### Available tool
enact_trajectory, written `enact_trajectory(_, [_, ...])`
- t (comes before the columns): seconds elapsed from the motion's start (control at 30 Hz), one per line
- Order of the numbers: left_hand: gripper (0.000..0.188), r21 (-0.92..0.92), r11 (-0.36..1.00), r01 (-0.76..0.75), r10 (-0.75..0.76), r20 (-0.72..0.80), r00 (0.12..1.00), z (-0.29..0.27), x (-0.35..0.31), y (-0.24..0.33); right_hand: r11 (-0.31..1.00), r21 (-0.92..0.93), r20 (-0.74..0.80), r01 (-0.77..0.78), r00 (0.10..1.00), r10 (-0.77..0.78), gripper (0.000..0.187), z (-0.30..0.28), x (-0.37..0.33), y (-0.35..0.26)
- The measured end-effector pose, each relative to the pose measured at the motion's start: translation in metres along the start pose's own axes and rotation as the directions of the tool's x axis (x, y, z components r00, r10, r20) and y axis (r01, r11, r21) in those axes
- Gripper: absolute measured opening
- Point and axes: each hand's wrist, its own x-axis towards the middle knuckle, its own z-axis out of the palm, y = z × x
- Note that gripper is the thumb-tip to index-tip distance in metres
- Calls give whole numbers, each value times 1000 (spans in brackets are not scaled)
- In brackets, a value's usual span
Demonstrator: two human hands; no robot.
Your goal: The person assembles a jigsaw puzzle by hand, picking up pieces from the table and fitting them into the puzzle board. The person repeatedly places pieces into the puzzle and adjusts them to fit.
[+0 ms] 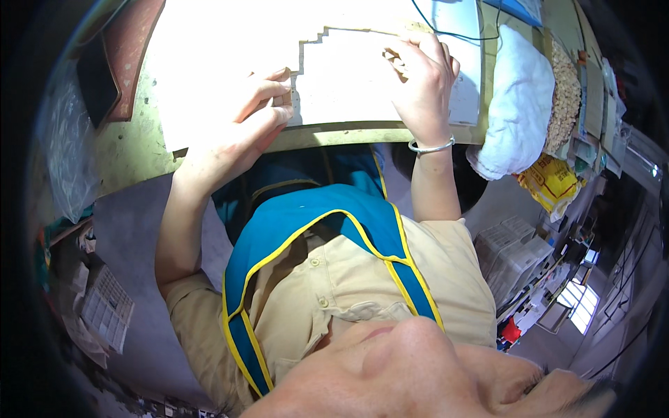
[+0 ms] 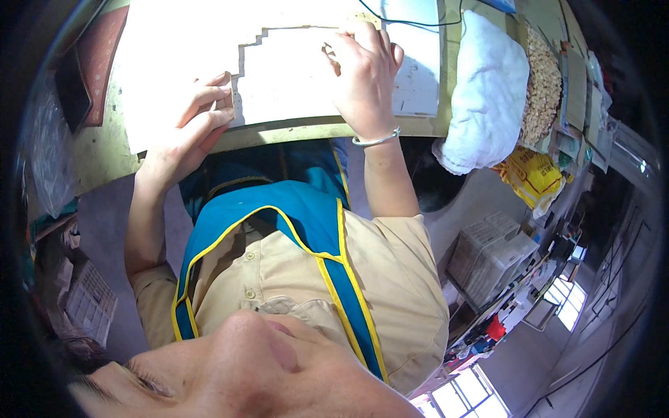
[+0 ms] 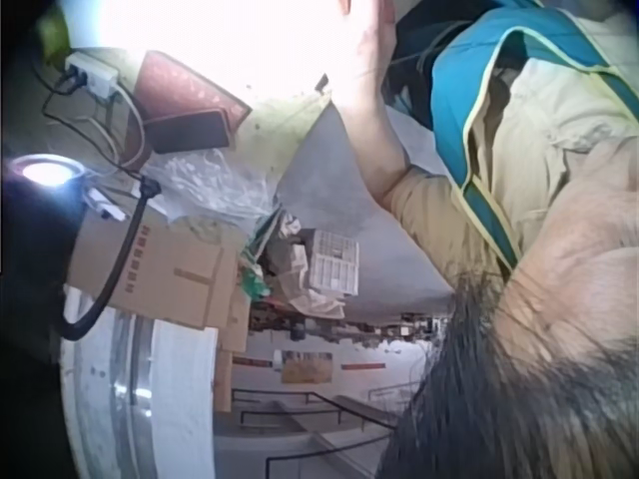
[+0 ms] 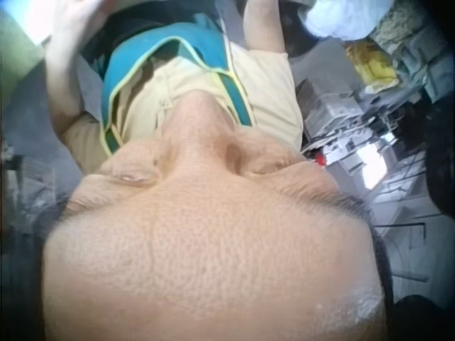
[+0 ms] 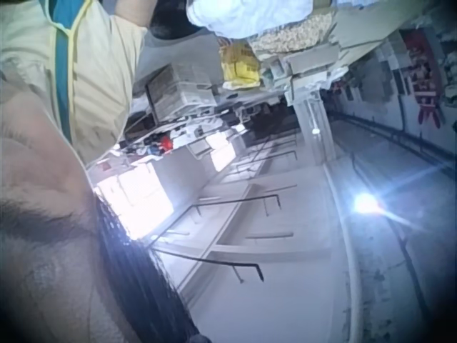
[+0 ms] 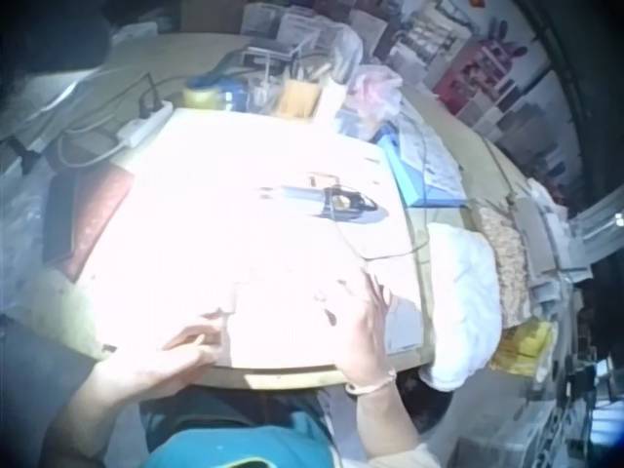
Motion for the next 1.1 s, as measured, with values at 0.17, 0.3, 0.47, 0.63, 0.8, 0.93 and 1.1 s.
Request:
enact_trajectory(0.17, [21,-12,1000,6,-6,-10,1000,2,-3,-1,995,85,70,55,996,-61,23,1,-1,-18])
enact_trajectory(0.3, [27,-59,998,15,-13,40,999,1,-5,-4,985,143,98,99,989,-114,25,11,-4,-44])
enact_trajectory(0.47, [30,-63,997,34,-30,58,998,2,-9,-4,965,229,99,131,983,-157,32,24,-6,-55])
enact_trajectory(0.63, [32,-53,998,21,-19,32,999,6,-11,-6,966,221,106,136,981,-162,27,21,-5,-51])
enact_trajectory(0.8, [31,19,998,-60,60,-7,998,1,-5,-8,953,236,65,189,976,-209,19,25,-4,-54])
enact_trajectory(0.93, [29,22,997,-71,72,-23,997,-2,-2,-7,950,237,47,205,974,-222,20,29,-2,-59])
enact_trajectory(1.1, [27,24,997,-73,74,-30,997,-2,-1,-6,938,276,47,209,972,-230,22,33,0,-57])
